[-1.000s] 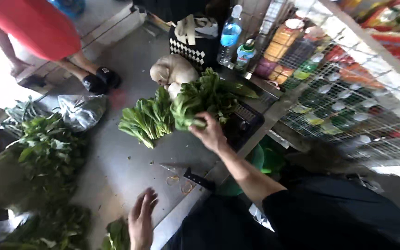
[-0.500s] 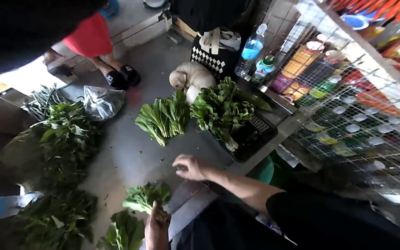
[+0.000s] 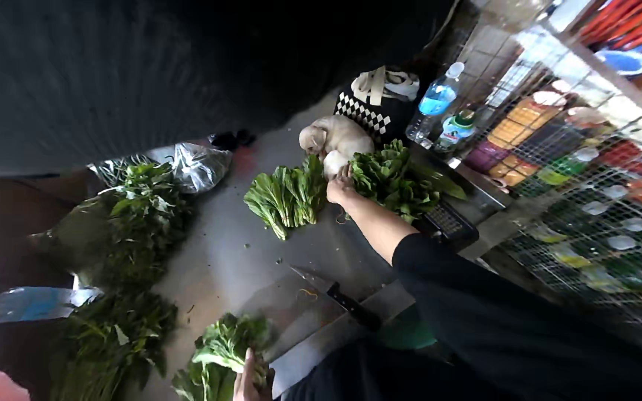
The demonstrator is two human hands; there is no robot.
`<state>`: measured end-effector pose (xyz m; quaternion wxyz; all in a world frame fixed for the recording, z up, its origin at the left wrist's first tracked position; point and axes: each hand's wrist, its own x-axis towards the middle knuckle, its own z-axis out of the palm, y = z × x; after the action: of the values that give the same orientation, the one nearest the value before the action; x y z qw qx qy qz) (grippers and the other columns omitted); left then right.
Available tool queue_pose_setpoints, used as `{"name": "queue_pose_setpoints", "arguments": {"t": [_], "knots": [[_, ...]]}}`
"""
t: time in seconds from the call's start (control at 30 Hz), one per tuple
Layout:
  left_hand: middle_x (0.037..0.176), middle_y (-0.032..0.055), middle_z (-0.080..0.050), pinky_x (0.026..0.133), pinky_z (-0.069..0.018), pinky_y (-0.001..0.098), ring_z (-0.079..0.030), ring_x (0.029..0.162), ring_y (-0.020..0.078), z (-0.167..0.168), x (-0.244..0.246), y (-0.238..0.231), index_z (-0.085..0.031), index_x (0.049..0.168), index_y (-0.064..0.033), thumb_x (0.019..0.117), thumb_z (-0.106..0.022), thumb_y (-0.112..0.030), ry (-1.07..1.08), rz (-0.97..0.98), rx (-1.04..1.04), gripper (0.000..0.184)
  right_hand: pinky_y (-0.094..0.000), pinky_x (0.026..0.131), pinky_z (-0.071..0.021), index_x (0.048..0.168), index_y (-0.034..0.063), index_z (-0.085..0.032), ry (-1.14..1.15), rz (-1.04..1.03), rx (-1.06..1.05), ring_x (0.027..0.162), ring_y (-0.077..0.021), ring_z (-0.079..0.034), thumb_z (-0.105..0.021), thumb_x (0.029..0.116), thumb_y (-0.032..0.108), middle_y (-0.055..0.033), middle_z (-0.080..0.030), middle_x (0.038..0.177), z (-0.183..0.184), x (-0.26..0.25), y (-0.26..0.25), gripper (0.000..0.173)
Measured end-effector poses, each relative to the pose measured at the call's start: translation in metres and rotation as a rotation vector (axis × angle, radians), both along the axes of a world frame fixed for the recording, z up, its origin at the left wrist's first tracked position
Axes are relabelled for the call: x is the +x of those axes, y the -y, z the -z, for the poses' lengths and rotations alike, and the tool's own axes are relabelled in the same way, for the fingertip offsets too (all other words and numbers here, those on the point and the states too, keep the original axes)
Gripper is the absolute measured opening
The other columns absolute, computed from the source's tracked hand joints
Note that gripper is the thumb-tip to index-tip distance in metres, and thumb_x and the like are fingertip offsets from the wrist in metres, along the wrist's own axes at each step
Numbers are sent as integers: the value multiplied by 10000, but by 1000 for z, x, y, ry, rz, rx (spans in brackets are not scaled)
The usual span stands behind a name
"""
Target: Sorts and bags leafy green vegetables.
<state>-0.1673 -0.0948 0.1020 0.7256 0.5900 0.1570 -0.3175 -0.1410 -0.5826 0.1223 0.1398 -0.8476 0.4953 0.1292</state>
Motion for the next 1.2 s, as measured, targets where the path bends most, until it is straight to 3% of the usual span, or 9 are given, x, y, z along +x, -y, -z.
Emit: {"name": "queue_pose_setpoints", "arguments": {"t": [0.03, 0.1, 0.2, 0.4, 0.53, 0.7, 0.83, 0.97, 1.2], "knots": [[740, -29, -632, 581, -548, 245, -620, 617, 76, -1, 1, -2, -644, 1103, -111, 1109, -394, -276, 7, -25, -5, 299, -666, 1230, -137, 1502, -121, -388, -7, 14, 43, 1528, -528, -146, -782, 840, 285, -386, -219, 1607, -5, 5, 4, 870], [732, -35, -620, 577, -544, 246, -612, 613, 72, 2, 3, -7, -636, 1113, -123, 1113, -376, -281, 17, -36, -14, 304, -664, 1046, -440, 1326, -52, -603, 100, -49, 130, 1268, -461, -571, -783, 849, 415, -304, -602, 1332, -21, 17, 6, 691], [753, -27, -627, 585, -548, 250, -617, 626, 76, 4, 1, -10, -627, 1137, -118, 1111, -385, -268, -5, 0, -23, 285, -572, 886, -589, 1231, 49, -673, 432, -302, 417, 932, -338, -735, -671, 988, 401, -190, -729, 1076, -36, 13, -43, 428], [746, -5, -638, 587, -546, 263, -619, 628, 92, 5, -6, 12, -637, 1129, -95, 1111, -394, -316, -66, 125, 10, 329, -505, 883, -569, 1221, 34, -706, 574, -772, 869, 895, -291, -710, -728, 963, 248, -181, -728, 1011, 3, -56, -225, 336], [706, 16, -623, 548, -521, 288, -591, 582, 118, -2, -11, 38, -635, 1030, -90, 1110, -337, -459, -95, 161, 114, 481, -455, 1061, -497, 1263, 19, -698, 721, -733, 858, 1152, -298, -671, -682, 981, 158, -193, -706, 1207, 28, -87, -287, 314], [698, 21, -610, 545, -513, 295, -592, 596, 129, 3, -11, 47, -615, 959, -75, 1109, -397, -394, -107, 270, 136, 414, -411, 1023, -503, 1110, -32, -752, 766, -660, 768, 1102, -311, -668, -640, 991, 110, -213, -709, 1125, 30, -99, -289, 217], [696, 33, -617, 583, -561, 328, -626, 616, 154, 5, -18, 48, -603, 993, -58, 1118, -380, -348, -131, 346, 93, 386, -448, 1021, -499, 1131, -21, -731, 613, -682, 726, 1127, -315, -653, -624, 991, 124, -200, -688, 1167, 20, -105, -282, 228], [675, 48, -634, 517, -544, 305, -616, 553, 145, 9, -23, 42, -618, 1013, -45, 1124, -348, -361, -123, 385, 75, 430, -482, 969, -529, 1120, -14, -717, 561, -739, 594, 1088, -330, -665, -678, 950, 150, -191, -684, 1140, 24, -109, -295, 239], [697, 39, -622, 557, -552, 326, -620, 588, 158, 4, -11, 17, -612, 1050, -73, 1111, -388, -377, -174, 382, 56, 382, -448, 936, -517, 1057, -45, -704, 795, -563, 837, 1024, -296, -656, -708, 881, 99, -207, -682, 1083, 44, -102, -314, 228]]}}
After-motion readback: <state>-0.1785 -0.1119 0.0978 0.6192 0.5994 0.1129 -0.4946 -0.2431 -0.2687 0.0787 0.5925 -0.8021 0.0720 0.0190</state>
